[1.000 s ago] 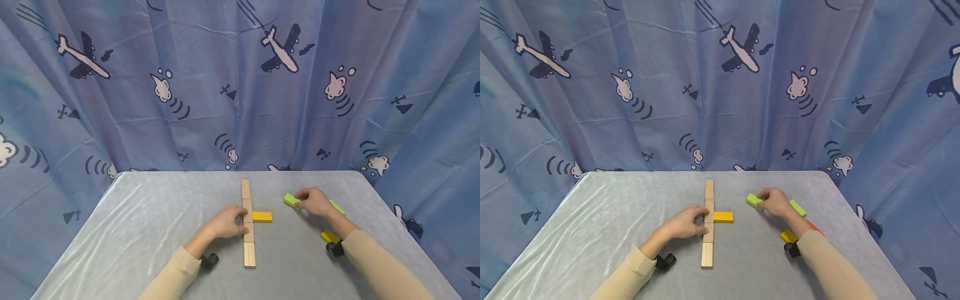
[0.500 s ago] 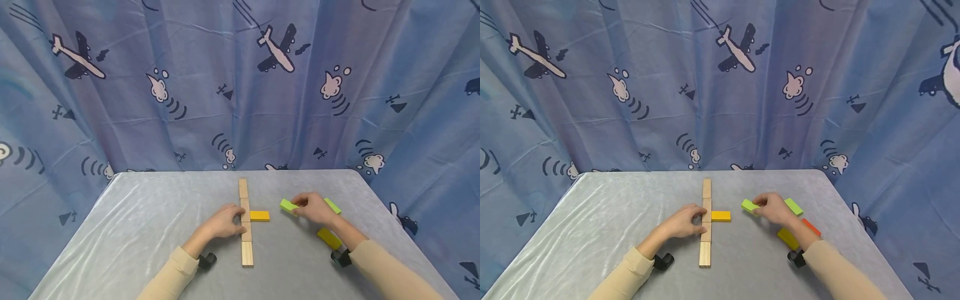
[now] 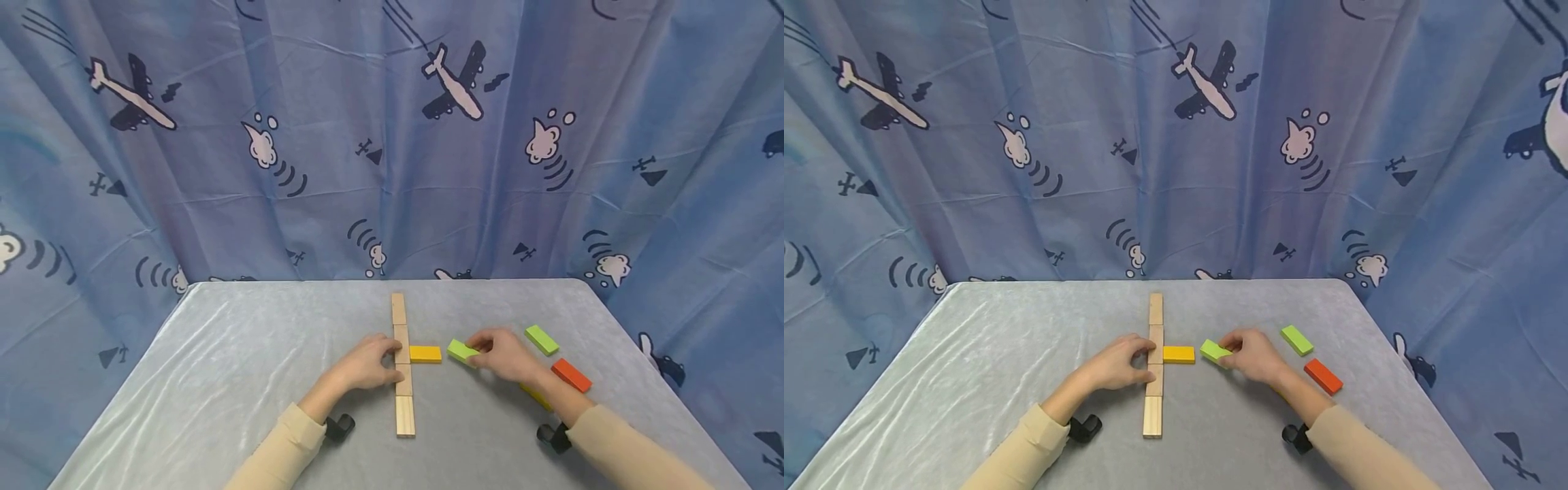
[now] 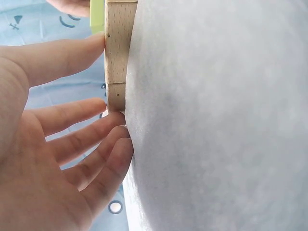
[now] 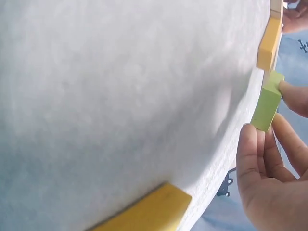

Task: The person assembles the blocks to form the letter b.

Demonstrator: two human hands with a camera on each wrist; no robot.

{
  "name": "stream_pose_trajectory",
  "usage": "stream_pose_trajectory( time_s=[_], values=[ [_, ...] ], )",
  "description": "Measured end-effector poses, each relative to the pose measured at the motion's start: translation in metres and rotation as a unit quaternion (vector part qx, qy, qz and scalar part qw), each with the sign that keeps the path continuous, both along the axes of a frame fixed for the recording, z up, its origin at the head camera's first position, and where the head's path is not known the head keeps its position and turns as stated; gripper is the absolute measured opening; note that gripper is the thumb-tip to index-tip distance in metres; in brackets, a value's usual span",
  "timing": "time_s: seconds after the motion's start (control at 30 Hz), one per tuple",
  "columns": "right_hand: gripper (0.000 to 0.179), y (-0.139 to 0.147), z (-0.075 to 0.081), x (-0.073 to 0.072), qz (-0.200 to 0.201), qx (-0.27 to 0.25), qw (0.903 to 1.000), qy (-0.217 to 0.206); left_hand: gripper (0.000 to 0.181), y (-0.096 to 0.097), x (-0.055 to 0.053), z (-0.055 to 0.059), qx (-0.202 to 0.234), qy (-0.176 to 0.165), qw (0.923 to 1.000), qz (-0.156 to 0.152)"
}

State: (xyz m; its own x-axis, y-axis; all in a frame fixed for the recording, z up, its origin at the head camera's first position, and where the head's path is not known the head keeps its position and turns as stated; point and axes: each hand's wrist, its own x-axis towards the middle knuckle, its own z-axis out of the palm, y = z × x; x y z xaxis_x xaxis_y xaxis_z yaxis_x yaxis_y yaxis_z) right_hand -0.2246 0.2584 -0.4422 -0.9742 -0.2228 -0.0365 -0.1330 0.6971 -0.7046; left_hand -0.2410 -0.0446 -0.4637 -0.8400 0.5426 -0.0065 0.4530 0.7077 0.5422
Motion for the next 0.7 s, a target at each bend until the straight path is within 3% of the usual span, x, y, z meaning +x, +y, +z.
stream_pose_trajectory(
  time_s=[0.3, 0.7],
  values=[
    [0.029, -0.009, -0.007, 0.005, -0.015, -0.001, 0.9997, -0.016, 0.058, 0.000, 0.001, 0.001, 0.000, -0.003, 1.0000, 0.001],
    [0.026, -0.012, -0.013, 0.003, 0.003, 0.023, 0.9997, 0.004, 0.057, 0.000, 0.000, 0.000, 0.001, -0.002, 1.0000, 0.002]
  ],
)
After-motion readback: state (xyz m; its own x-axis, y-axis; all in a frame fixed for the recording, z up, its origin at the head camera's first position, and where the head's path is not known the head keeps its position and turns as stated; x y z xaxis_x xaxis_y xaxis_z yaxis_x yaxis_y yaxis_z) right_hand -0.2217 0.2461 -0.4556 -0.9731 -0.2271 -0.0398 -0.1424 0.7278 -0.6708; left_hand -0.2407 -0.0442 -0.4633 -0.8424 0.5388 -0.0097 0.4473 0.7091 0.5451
